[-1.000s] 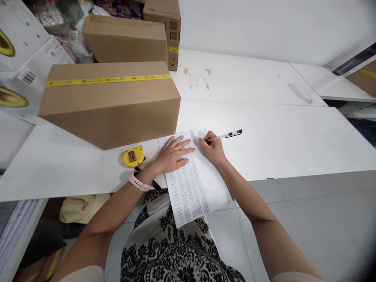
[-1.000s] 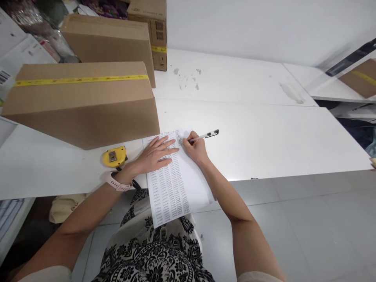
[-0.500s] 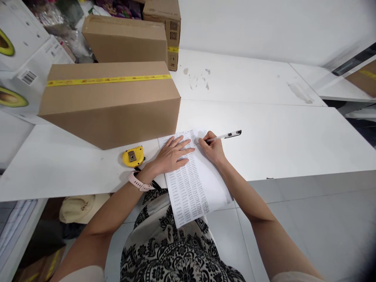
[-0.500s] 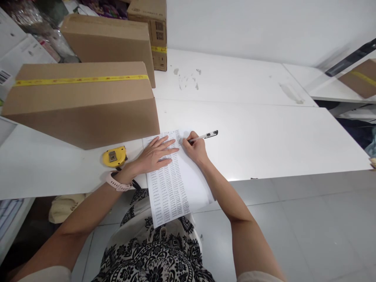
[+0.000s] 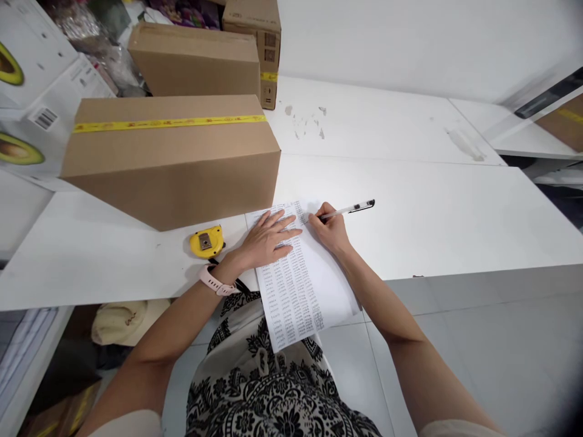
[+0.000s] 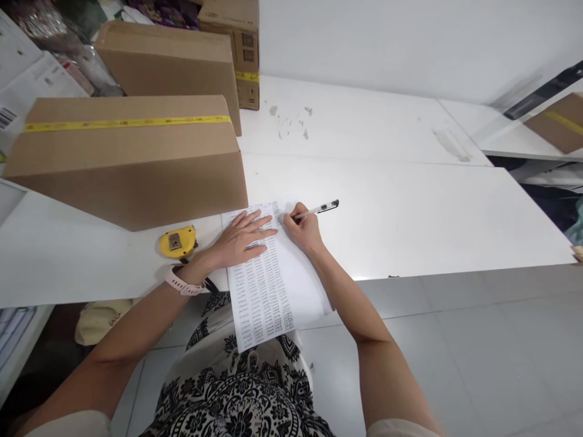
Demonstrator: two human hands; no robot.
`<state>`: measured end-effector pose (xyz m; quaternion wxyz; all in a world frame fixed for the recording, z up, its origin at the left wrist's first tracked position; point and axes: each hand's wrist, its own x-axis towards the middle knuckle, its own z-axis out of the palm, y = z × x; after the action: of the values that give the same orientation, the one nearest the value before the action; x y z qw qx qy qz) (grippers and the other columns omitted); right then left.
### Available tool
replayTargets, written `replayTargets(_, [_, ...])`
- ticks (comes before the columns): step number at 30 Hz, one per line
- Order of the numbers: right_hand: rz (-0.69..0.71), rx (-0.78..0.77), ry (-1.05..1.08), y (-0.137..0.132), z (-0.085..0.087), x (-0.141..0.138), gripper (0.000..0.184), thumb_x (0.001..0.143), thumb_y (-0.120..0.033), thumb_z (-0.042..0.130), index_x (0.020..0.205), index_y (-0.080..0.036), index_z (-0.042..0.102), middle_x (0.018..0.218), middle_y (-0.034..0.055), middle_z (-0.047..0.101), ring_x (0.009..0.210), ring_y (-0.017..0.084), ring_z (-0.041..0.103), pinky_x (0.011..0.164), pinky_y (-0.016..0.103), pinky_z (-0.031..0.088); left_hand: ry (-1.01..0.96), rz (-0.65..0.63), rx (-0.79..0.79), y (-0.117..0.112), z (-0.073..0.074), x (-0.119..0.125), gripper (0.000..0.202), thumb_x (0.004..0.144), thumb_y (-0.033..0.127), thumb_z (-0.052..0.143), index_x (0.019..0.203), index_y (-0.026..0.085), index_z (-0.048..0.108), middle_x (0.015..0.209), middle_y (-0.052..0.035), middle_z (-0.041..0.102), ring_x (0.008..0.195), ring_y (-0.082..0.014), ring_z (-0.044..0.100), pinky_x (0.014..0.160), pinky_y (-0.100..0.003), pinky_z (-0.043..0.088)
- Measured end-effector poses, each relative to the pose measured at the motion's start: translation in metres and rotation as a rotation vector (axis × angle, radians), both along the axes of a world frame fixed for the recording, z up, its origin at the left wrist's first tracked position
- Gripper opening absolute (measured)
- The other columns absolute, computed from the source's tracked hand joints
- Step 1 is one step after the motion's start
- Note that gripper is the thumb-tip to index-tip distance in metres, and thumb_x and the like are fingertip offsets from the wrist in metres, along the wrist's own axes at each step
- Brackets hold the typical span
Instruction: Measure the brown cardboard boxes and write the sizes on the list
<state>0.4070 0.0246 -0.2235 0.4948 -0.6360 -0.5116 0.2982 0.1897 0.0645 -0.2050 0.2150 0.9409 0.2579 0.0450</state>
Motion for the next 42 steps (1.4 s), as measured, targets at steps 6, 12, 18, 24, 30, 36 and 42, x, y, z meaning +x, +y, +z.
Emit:
replayTargets(6, [-0.004,-0.02,-0.013,0.0,0.001,0.0,0.025,0.078,-0.03,0.064,0.066,-0.022,0.043,0.058,-0.0068,0.041,0.056,0.01,0.035,0.054,0.027,0.029,0.018,0.01,-0.023,0.0,0.0,0.0,0.047,0.099,0.033,0.053,0.146,0.028,0.055,0.165,-0.0041,0.034,0.155,-0.0306,0.019,0.126,-0.054,0.011])
replayTargets(12, [-0.007,-0.004,-0.019,0.0,0.0,0.0,0.026,0.078,-0.029,0.064,0.065,-0.023,0.043,0.057,-0.0072,0.04,0.055,0.01,0.034,0.054,0.027,0.028,0.006,0.005,-0.016,0.0,0.0,0.0,0.047,0.1,0.034,0.052,0.146,0.029,0.054,0.166,-0.0036,0.034,0.155,-0.0305,0.019,0.125,-0.054,0.011])
replayTargets(18, [-0.006,-0.016,-0.017,-0.001,0.0,0.0,0.025,0.079,-0.029,0.064,0.066,-0.023,0.043,0.057,-0.007,0.04,0.055,0.01,0.034,0.054,0.027,0.029,0.0,0.001,-0.01,0.0,0.0,-0.001,0.047,0.1,0.034,0.051,0.146,0.028,0.055,0.165,-0.0049,0.034,0.155,-0.031,0.02,0.125,-0.055,0.013])
replayTargets(24, [-0.069,0.053,-0.012,0.001,-0.004,0.003,0.027,0.083,-0.034,0.064,0.07,-0.023,0.043,0.062,-0.0058,0.042,0.058,0.012,0.037,0.056,0.026,0.032,-0.017,0.003,-0.006,0.0,-0.001,-0.002,0.046,0.1,0.033,0.052,0.145,0.029,0.055,0.165,-0.0032,0.035,0.155,-0.0298,0.02,0.125,-0.054,0.012])
replayTargets(30, [0.028,0.204,-0.373,0.003,-0.008,0.02,0.02,0.091,-0.017,0.048,0.099,-0.023,0.065,0.089,0.0051,0.065,0.083,0.02,0.053,0.077,0.035,0.044,-0.022,0.011,0.004,0.0,-0.001,0.001,0.044,0.099,0.032,0.053,0.143,0.027,0.058,0.163,-0.006,0.038,0.154,-0.031,0.024,0.125,-0.056,0.017])
replayTargets(36, [0.058,0.174,-0.659,0.002,-0.01,0.024,0.053,0.083,-0.001,0.038,0.118,-0.022,0.071,0.101,0.0097,0.071,0.095,0.026,0.056,0.082,0.04,0.048,-0.197,0.094,0.166,-0.019,0.024,-0.035,0.033,0.1,0.028,0.05,0.126,0.021,0.068,0.147,-0.0098,0.056,0.141,-0.0287,0.044,0.117,-0.051,0.038])
replayTargets(42, [-0.1,0.208,-0.465,0.004,-0.014,0.025,0.058,0.084,-0.006,0.039,0.138,-0.022,0.057,0.103,0.0078,0.07,0.086,0.02,0.062,0.083,0.037,0.05,-0.222,0.505,0.358,-0.042,0.022,-0.102,0.031,0.095,0.035,0.058,0.121,0.022,0.067,0.135,-0.0143,0.061,0.127,-0.0369,0.052,0.107,-0.058,0.043])
